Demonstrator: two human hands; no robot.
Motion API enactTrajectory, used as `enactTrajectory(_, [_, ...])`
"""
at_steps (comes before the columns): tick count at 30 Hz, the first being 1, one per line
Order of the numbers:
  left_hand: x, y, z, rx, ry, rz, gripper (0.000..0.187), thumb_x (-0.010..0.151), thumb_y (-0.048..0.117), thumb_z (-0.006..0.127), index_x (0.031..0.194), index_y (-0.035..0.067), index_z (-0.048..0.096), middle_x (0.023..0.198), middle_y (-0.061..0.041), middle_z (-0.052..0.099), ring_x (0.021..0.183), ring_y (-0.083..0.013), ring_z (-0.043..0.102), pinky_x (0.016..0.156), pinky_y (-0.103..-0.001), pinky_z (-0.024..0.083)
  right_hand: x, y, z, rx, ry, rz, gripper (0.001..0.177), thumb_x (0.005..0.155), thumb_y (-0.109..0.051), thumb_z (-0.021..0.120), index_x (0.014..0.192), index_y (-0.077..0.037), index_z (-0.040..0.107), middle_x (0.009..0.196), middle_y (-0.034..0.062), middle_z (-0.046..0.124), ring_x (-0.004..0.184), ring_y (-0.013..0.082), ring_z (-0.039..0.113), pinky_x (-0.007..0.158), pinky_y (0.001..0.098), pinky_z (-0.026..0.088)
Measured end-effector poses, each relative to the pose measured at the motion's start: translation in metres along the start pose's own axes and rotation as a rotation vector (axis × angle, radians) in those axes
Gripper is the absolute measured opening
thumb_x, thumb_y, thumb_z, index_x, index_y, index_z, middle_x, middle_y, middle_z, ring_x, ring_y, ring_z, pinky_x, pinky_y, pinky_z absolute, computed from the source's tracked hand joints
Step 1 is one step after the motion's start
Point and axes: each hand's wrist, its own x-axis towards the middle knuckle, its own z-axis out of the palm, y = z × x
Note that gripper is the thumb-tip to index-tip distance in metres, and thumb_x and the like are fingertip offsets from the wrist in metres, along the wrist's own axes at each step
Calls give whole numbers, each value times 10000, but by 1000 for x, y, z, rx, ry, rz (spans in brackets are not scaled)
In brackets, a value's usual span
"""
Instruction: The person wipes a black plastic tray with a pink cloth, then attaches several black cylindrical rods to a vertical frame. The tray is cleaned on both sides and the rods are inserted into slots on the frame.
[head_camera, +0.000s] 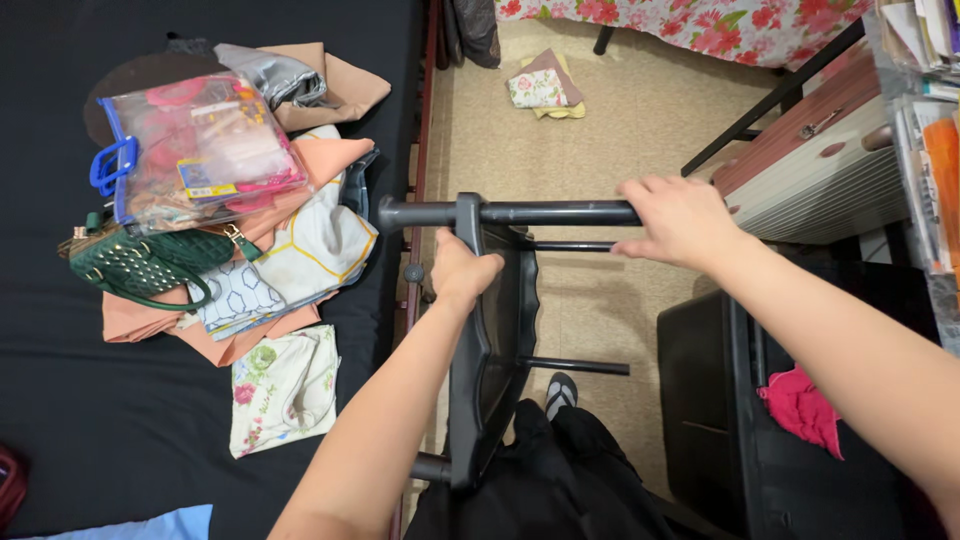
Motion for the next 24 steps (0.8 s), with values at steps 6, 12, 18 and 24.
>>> enactTrajectory(6, [-4, 1, -1, 18, 2, 53, 921, 663, 189, 827, 1442, 63, 352, 1326, -177, 617, 1222, -351, 628, 1036, -422, 497, -20, 12, 8, -148, -441, 304, 424, 913, -498, 721, 1078, -112, 663, 804, 112, 723, 817, 316, 746, 741, 453, 584])
enactTrajectory(12, [-10, 5, 6, 15, -27, 118, 954, 670, 201, 831, 1492, 101, 357, 1358, -185, 609, 1257, -354, 608, 1069, -412, 475, -3, 43, -1, 483, -1004, 527, 499, 731, -492, 837, 910, -31, 772, 682, 291, 674, 655, 459, 712, 656, 558, 536])
enactTrajectory(18, [-12, 2, -7, -89, -7, 136, 960, 668, 373, 902, 1429, 39, 420, 1353, -181, 627, 1270, -330, 618, 1072, -415, 489, -36, -2, -3, -99, 60, 115, 533, 759, -518, 794, 974, -62, 619, 859, 159, 701, 804, 350, 703, 696, 486, 559])
enactTrajectory(24, [-18, 1, 0, -96, 7, 233, 1038, 654, 372, 942, 1445, 14, 372, 1368, -192, 575, 1307, -356, 540, 1090, -435, 434, -23, 10, -13, 87, -600, 375, 499, 761, -595, 781, 912, -123, 721, 782, 161, 744, 762, 341, 705, 724, 485, 580])
